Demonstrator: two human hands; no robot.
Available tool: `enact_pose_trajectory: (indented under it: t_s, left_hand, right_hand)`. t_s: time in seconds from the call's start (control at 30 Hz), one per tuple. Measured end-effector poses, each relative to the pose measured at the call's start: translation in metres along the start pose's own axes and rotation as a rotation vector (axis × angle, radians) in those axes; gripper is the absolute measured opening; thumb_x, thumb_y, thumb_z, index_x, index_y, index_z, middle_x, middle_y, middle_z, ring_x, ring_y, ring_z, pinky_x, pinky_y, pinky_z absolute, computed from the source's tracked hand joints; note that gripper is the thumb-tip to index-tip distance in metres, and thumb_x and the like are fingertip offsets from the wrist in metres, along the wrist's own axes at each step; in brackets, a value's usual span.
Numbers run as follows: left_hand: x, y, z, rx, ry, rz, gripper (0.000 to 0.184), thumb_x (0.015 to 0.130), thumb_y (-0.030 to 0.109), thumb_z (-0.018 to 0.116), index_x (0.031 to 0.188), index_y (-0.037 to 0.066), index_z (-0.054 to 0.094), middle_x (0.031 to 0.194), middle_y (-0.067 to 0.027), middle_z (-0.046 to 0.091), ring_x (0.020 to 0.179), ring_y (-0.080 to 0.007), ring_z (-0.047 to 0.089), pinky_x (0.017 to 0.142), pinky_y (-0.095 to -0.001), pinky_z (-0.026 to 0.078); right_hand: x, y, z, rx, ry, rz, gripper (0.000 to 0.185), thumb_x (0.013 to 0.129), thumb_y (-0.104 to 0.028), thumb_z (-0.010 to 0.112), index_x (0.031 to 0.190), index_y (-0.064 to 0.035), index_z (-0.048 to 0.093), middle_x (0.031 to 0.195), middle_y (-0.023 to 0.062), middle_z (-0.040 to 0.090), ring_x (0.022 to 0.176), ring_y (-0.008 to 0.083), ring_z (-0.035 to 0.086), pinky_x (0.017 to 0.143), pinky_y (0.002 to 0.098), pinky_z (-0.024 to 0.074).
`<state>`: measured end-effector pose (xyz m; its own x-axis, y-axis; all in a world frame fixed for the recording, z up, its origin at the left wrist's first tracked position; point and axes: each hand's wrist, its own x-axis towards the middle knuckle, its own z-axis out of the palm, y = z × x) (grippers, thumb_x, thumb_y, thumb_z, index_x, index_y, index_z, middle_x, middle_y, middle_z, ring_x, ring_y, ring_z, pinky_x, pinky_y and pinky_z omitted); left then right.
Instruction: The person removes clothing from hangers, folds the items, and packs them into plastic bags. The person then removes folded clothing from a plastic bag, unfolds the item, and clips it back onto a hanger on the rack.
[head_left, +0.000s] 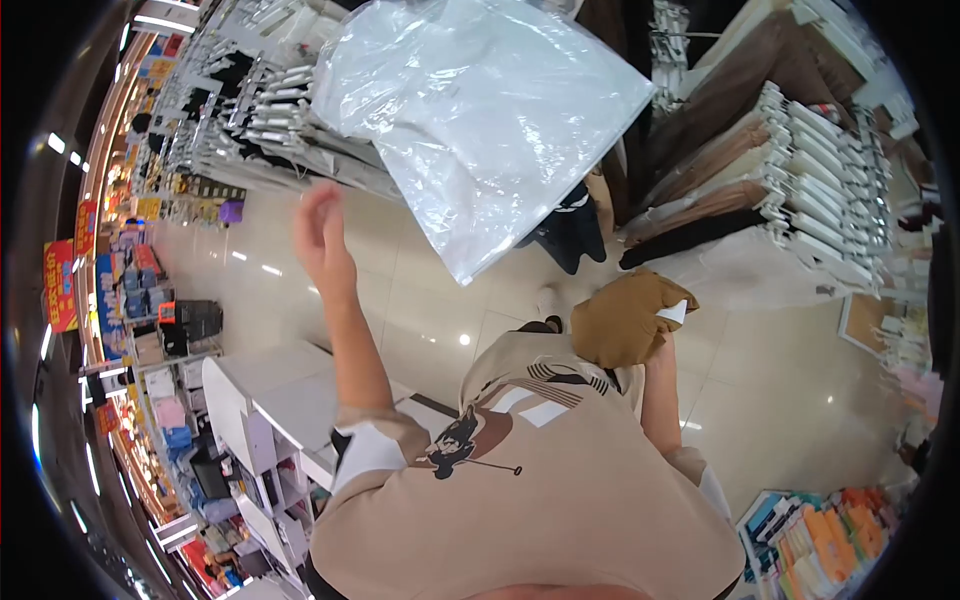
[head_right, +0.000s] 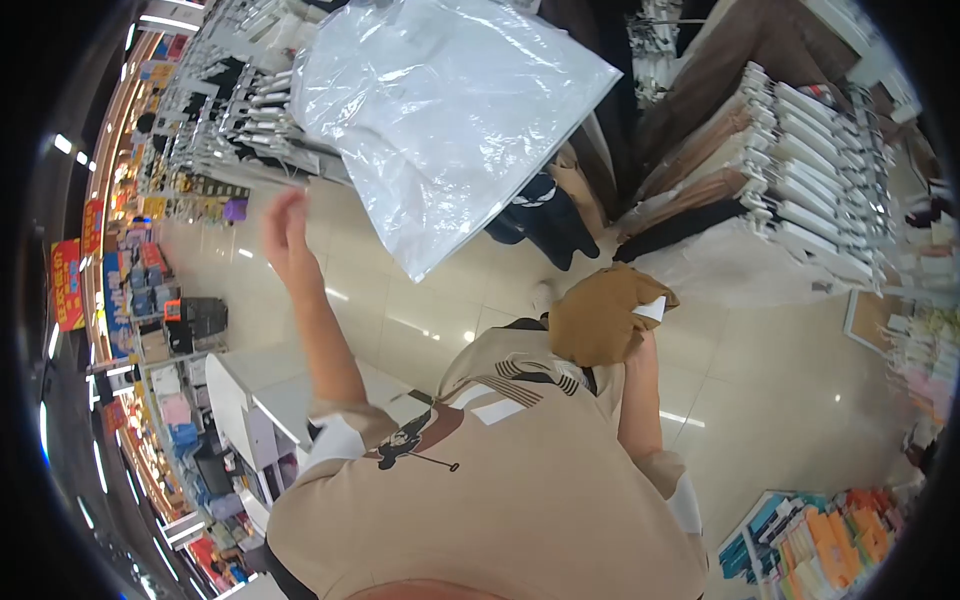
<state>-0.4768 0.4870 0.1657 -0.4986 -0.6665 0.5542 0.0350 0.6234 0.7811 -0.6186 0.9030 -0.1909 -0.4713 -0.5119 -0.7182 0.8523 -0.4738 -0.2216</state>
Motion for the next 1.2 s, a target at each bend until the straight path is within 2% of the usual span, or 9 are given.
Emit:
enact_pose_trajectory:
  t_s: [0.13, 0.33, 0.43, 0.53, 0.67, 0.9, 1.0, 1.1, 1.2]
  left_hand:
    - [-0.124, -0.043, -0.046, 0.026, -0.062, -0.666, 0.015, 0.095, 0.012, 0.054, 0.099, 0.001, 0.063, 0.089, -0.0036, 0.064, 0.081, -0.0119, 0.056, 0.077, -0.026, 0.044]
    - [-0.238, -0.063, -0.061, -0.726, -0.498, -1.084, 0.058, 0.095, 0.029, 0.059, 0.142, 0.003, 0.037, 0.133, -0.009, 0.053, 0.123, -0.0223, 0.051, 0.101, -0.0322, 0.04]
    - [-0.258, -0.1, -0.074, -0.55, -0.281, -0.815, 0.063, 0.094, 0.037, 0.058, 0.143, 0.005, 0.036, 0.138, -0.01, 0.05, 0.126, -0.0243, 0.05, 0.104, -0.0357, 0.04]
    - [-0.265, -0.146, -0.127, -0.862, 0.073, -1.061, 0.059, 0.095, 0.039, 0.054, 0.142, 0.006, 0.039, 0.139, -0.0104, 0.05, 0.124, -0.0243, 0.052, 0.103, -0.0394, 0.044]
    - [-0.222, -0.152, -0.209, -1.315, 0.521, -1.011, 0.053, 0.098, 0.033, 0.05, 0.142, 0.006, 0.04, 0.142, -0.0107, 0.047, 0.125, -0.0271, 0.052, 0.105, -0.0427, 0.043]
    - [-0.197, -0.186, -0.301, -1.345, 0.589, -0.928, 0.049, 0.098, 0.03, 0.05, 0.139, 0.005, 0.043, 0.141, -0.0107, 0.049, 0.124, -0.026, 0.053, 0.104, -0.0425, 0.045]
    - [-0.192, -0.208, -0.32, -1.309, 0.589, -0.944, 0.048, 0.098, 0.029, 0.05, 0.138, 0.005, 0.044, 0.14, -0.0107, 0.049, 0.123, -0.0255, 0.053, 0.103, -0.0425, 0.046]
    - [-0.181, -0.231, -0.336, -1.265, 0.586, -0.97, 0.046, 0.097, 0.028, 0.05, 0.137, 0.005, 0.045, 0.139, -0.0107, 0.05, 0.123, -0.025, 0.053, 0.102, -0.0424, 0.047]
    - [-0.163, -0.259, -0.358, -1.211, 0.589, -0.982, 0.045, 0.097, 0.027, 0.05, 0.136, 0.004, 0.046, 0.138, -0.0107, 0.051, 0.122, -0.0245, 0.054, 0.101, -0.0423, 0.047]
  right_hand:
    - [0.026, 0.043, 0.028, -0.135, -0.116, 0.311, 0.042, 0.093, -0.026, 0.054, 0.128, -0.0035, 0.052, 0.126, 0.012, 0.059, 0.118, 0.0258, 0.056, 0.103, 0.0392, 0.0442]
    - [-0.042, 0.13, 0.211, -0.525, -0.313, 0.547, 0.042, 0.093, -0.025, 0.055, 0.128, -0.0034, 0.052, 0.125, 0.0125, 0.061, 0.117, 0.0277, 0.058, 0.102, 0.0406, 0.0449]
    - [-0.051, 0.188, 0.261, -0.49, -0.596, 0.479, 0.037, 0.092, -0.017, 0.057, 0.126, -0.0039, 0.051, 0.122, 0.0111, 0.059, 0.109, 0.0219, 0.06, 0.095, 0.035, 0.0492]
    - [-0.061, 0.236, 0.314, -0.492, -0.922, 0.539, 0.028, 0.089, -0.008, 0.059, 0.117, -0.0058, 0.054, 0.114, 0.0059, 0.059, 0.103, 0.0176, 0.061, 0.09, 0.0317, 0.0502]
    - [-0.041, 0.29, 0.352, -0.706, -0.783, 0.334, 0.027, 0.085, 0.002, 0.058, 0.109, -0.0089, 0.054, 0.104, 0.0047, 0.06, 0.095, 0.0153, 0.061, 0.083, 0.0287, 0.051]
    - [-0.035, 0.379, 0.376, -1.446, -0.77, -0.145, 0.034, 0.087, -0.009, 0.062, 0.121, -0.0056, 0.055, 0.108, 0.0052, 0.062, 0.104, 0.0166, 0.059, 0.093, 0.0289, 0.0449]
    - [-0.026, 0.428, 0.374, -1.623, -0.939, -0.539, 0.044, 0.086, -0.013, 0.062, 0.128, -0.0043, 0.052, 0.132, 0.0102, 0.054, 0.12, 0.0202, 0.052, 0.101, 0.034, 0.0405]
    - [-0.02, 0.475, 0.391, -1.434, -1.077, -0.29, 0.047, 0.092, -0.013, 0.06, 0.136, -0.0023, 0.046, 0.139, 0.0086, 0.047, 0.123, 0.0172, 0.048, 0.103, 0.0332, 0.0403]
    - [-0.005, 0.516, 0.428, -1.248, -0.851, -0.158, 0.051, 0.092, -0.011, 0.06, 0.14, -0.0036, 0.043, 0.141, 0.0077, 0.044, 0.126, 0.0161, 0.046, 0.104, 0.0325, 0.0397]
